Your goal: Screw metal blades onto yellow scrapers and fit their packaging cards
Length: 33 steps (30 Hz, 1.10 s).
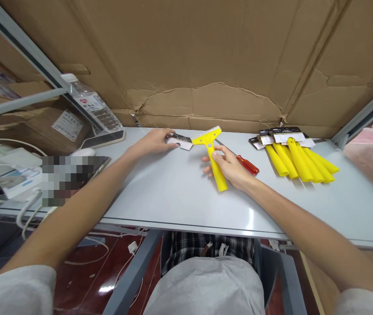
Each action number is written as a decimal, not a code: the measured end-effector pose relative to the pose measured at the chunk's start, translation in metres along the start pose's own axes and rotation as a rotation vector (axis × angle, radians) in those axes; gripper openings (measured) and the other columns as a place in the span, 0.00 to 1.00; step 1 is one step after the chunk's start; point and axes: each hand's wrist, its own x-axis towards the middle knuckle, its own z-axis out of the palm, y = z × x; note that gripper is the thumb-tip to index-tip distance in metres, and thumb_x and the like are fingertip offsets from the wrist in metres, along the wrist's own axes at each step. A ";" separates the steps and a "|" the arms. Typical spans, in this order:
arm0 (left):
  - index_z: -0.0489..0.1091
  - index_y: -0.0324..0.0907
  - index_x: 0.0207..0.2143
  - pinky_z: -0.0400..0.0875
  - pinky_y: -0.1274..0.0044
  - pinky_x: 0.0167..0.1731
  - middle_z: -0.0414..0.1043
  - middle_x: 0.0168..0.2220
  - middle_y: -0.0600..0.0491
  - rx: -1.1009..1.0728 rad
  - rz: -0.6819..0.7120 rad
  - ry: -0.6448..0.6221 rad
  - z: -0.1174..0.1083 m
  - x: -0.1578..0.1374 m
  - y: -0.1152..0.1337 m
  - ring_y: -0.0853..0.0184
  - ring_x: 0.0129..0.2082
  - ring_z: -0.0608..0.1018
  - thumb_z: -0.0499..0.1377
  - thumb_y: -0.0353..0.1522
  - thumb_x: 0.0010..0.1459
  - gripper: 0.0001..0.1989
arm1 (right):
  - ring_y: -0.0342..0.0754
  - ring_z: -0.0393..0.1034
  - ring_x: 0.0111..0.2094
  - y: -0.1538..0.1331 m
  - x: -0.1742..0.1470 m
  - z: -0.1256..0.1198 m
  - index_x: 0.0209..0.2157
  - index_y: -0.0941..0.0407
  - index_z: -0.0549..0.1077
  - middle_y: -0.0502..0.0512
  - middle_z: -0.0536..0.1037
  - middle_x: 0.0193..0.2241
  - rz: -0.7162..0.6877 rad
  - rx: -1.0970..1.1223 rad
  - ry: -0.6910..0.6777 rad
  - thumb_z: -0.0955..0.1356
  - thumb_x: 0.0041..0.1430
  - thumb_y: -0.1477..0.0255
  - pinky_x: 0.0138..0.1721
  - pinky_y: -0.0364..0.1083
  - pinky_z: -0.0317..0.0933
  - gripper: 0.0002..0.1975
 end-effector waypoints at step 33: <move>0.70 0.45 0.67 0.83 0.66 0.49 0.81 0.46 0.50 -0.518 0.465 0.138 0.026 -0.038 0.086 0.61 0.44 0.83 0.76 0.44 0.52 0.42 | 0.44 0.75 0.43 -0.034 0.017 -0.040 0.45 0.49 0.60 0.47 0.75 0.42 -0.403 0.231 0.448 0.82 0.48 0.57 0.47 0.51 0.78 0.33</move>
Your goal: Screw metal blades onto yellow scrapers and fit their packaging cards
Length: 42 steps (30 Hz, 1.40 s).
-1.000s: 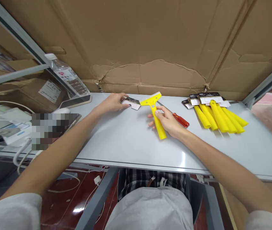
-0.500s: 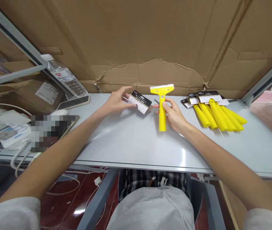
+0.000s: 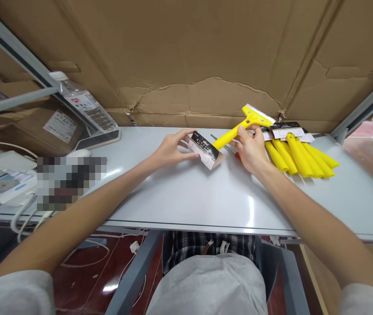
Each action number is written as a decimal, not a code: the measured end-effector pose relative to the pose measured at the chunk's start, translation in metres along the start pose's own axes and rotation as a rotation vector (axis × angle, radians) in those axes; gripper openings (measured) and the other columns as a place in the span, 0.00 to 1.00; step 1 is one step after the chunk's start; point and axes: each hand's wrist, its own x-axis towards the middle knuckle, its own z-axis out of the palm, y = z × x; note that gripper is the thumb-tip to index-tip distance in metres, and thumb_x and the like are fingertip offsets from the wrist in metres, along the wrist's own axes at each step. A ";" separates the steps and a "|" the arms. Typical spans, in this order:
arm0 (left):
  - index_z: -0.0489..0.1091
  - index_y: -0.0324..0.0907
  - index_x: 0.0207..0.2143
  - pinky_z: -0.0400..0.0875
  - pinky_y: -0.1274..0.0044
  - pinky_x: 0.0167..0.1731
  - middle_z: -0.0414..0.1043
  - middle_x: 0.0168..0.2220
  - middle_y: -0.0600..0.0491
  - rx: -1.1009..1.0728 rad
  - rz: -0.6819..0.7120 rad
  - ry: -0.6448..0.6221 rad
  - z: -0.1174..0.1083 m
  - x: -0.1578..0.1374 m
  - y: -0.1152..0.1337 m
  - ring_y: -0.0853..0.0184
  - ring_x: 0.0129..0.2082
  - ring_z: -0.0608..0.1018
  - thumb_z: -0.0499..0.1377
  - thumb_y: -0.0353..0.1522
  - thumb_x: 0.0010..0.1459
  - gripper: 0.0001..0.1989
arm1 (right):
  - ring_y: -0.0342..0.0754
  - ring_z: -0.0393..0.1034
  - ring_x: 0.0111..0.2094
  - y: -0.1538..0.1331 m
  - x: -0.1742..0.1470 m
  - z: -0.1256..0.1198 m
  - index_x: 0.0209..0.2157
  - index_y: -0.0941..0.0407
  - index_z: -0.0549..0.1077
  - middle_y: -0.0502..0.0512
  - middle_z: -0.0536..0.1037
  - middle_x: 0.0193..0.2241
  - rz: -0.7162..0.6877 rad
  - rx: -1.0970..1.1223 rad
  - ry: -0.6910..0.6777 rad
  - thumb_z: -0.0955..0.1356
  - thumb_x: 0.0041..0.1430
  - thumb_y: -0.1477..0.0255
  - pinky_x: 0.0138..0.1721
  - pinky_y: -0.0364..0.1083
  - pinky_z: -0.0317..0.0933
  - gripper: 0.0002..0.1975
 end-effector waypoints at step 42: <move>0.82 0.45 0.39 0.77 0.61 0.56 0.78 0.47 0.47 -0.546 -0.057 0.066 0.027 -0.008 0.032 0.59 0.49 0.81 0.73 0.56 0.54 0.25 | 0.52 0.80 0.46 -0.001 -0.041 0.027 0.45 0.51 0.67 0.53 0.81 0.42 0.270 -0.228 -0.162 0.83 0.42 0.61 0.47 0.52 0.78 0.33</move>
